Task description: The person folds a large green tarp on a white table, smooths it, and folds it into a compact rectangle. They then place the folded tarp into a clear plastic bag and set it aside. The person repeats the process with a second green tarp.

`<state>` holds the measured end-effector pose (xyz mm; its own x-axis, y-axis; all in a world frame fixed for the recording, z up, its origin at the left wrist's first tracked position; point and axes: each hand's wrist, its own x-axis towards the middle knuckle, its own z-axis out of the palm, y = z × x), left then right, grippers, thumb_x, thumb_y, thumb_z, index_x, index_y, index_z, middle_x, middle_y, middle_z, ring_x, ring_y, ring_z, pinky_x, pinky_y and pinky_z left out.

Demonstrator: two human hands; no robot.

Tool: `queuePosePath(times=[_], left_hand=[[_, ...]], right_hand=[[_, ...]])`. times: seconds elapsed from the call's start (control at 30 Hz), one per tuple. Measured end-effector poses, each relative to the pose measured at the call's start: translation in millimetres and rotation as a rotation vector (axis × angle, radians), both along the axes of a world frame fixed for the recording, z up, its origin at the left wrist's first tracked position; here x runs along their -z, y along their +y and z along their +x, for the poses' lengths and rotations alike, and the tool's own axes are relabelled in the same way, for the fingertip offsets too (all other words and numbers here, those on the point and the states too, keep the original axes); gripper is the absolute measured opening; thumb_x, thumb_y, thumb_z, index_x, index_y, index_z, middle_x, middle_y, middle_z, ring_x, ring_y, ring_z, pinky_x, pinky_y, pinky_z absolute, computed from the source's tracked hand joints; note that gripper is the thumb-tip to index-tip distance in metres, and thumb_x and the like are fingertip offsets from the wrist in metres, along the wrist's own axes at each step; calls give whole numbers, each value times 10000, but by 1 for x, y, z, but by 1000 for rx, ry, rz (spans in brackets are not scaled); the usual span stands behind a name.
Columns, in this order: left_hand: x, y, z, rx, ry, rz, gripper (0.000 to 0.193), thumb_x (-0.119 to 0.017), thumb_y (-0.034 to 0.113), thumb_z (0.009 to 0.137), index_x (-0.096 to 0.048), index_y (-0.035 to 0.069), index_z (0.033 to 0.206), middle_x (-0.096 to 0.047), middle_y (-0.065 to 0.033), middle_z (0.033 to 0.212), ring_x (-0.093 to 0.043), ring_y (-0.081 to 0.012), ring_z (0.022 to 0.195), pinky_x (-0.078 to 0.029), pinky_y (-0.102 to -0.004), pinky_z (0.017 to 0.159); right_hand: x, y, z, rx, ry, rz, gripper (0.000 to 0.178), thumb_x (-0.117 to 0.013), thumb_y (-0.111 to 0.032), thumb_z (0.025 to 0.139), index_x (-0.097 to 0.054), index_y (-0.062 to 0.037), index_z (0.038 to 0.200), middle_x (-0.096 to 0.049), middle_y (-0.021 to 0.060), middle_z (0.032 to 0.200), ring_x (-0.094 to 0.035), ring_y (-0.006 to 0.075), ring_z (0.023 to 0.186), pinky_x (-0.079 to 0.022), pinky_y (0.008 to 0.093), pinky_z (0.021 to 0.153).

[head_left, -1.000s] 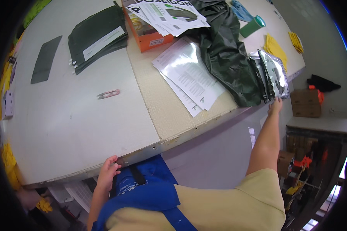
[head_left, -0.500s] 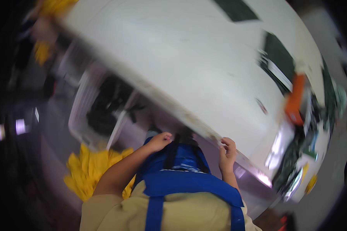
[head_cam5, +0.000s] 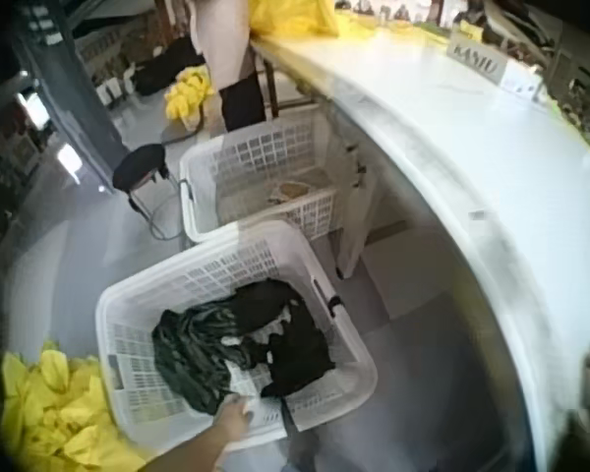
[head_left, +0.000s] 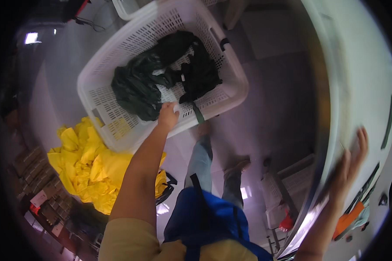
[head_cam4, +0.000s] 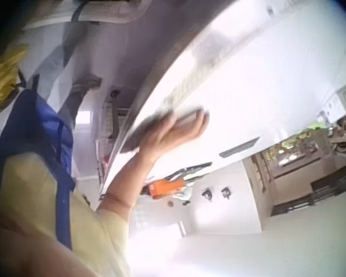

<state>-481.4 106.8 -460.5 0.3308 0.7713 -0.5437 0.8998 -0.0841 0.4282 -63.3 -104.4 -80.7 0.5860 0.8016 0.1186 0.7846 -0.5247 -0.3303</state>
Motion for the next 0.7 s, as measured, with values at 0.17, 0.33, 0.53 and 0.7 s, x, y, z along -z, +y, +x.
queuePosePath(times=[0.17,0.33,0.53,0.7], left_hand=[[119,77,40,-57,301,-239,545,-633,200,836,-515,269,1363,-69,-138,1577,-271,-418,1375,-378,-451,1066],[211,131,38,93,658,-378,491,-542,231,896,-510,358,1369,160,-46,1601,-28,-396,1459,-343,-546,1060],[315,127,-16,-40,287,-191,334,-574,152,841,-607,93,1168,-532,-173,1271,-478,-336,1214,-450,-448,936],[150,93,35,-596,-441,-336,129,-585,49,732,-506,73,832,-517,-43,717,-498,-123,679,-401,-287,600]], right_hand=[[13,27,-24,277,-86,-114,605,-434,-440,947,-412,-51,1410,-366,153,1471,-386,294,1337,-295,432,1111],[52,51,-32,307,-122,-205,605,-443,-446,944,-420,-37,1390,-389,159,1440,-417,298,1298,-327,432,1074],[78,61,-31,325,-70,-277,607,-452,-453,941,-430,-21,1366,-416,166,1403,-454,302,1250,-366,432,1031],[71,56,-36,362,4,-308,610,-461,-460,938,-439,-7,1346,-439,172,1372,-485,305,1211,-399,432,994]])
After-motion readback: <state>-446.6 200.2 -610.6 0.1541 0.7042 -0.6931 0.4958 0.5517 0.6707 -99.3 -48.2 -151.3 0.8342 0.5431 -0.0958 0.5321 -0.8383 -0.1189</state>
